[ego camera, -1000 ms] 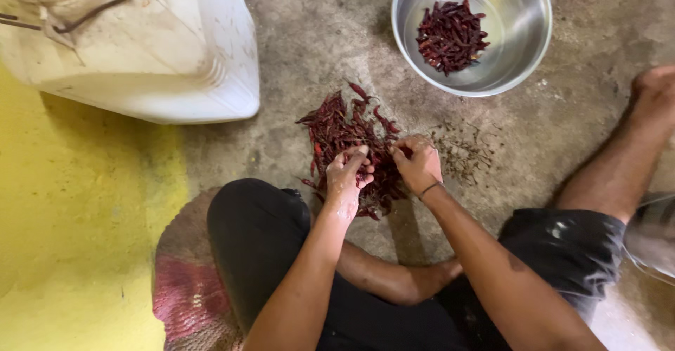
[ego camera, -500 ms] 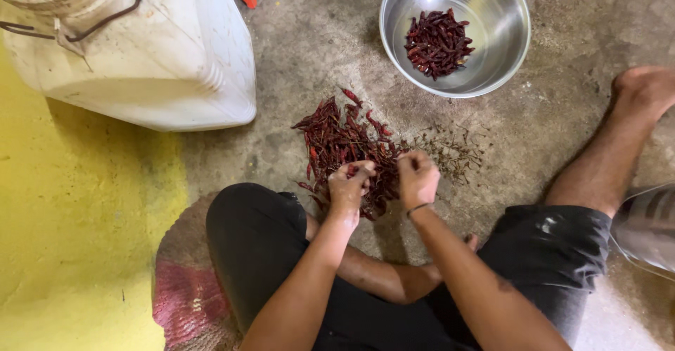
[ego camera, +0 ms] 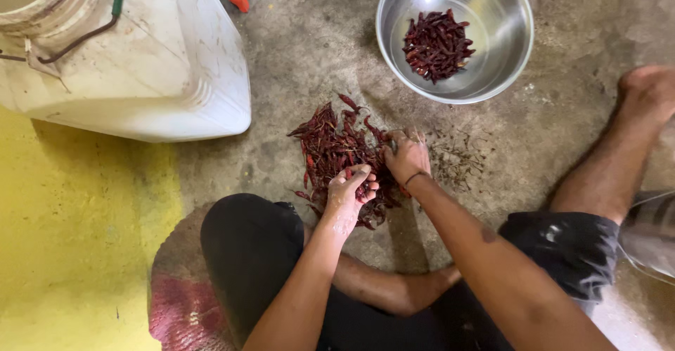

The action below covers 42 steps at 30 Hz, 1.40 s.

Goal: The person sits on the floor and removes stems from dried red chilies by hand. They place the stemmed chilies into a metal bowl and discard the stems onto the floor. At one point, they pour water from a metal cup into the bowl of chilies.

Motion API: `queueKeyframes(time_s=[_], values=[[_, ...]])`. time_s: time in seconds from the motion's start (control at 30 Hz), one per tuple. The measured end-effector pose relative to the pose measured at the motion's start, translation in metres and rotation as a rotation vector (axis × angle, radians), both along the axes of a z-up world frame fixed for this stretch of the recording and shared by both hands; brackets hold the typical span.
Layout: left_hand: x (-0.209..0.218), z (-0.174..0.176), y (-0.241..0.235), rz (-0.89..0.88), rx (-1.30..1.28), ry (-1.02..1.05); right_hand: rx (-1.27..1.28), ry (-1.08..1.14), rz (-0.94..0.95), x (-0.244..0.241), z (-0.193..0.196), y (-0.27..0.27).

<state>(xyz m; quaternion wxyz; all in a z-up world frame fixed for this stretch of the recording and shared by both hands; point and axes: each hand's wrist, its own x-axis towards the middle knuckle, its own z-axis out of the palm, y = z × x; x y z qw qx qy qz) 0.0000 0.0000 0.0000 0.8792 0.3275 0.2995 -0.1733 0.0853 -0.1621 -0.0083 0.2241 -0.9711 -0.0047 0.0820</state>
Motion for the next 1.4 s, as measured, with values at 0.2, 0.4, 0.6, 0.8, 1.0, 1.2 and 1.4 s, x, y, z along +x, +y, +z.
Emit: queueKeyframes(time_s=[0.2, 0.4, 0.6, 0.8, 1.0, 1.2, 1.4], values=[[0.005, 0.008, -0.001, -0.026, 0.087, 0.026, -0.083, -0.428, 0.176, 0.005, 0.001, -0.006], [0.007, 0.022, -0.007, -0.082, 0.262, -0.062, 0.427, 0.03, 0.115, -0.034, 0.049, -0.019], [0.002, 0.022, -0.004, -0.135, 0.176, -0.132, 0.631, 0.151, 0.034, -0.065, 0.07, -0.008], [-0.006, 0.021, -0.012, -0.013, 0.294, -0.137, 0.842, 0.04, -0.283, -0.078, 0.037, 0.002], [-0.019, 0.027, -0.022, 0.017, 0.401, -0.163, 1.172, 0.054, -0.783, -0.087, 0.003, 0.019], [-0.024, 0.031, -0.018, -0.002, 0.419, -0.222, 0.997, 0.084, -0.988, -0.058, 0.024, 0.007], [-0.007, 0.019, -0.008, 0.054, 0.199, -0.21, 0.955, 0.4, -0.281, -0.06, 0.056, -0.016]])
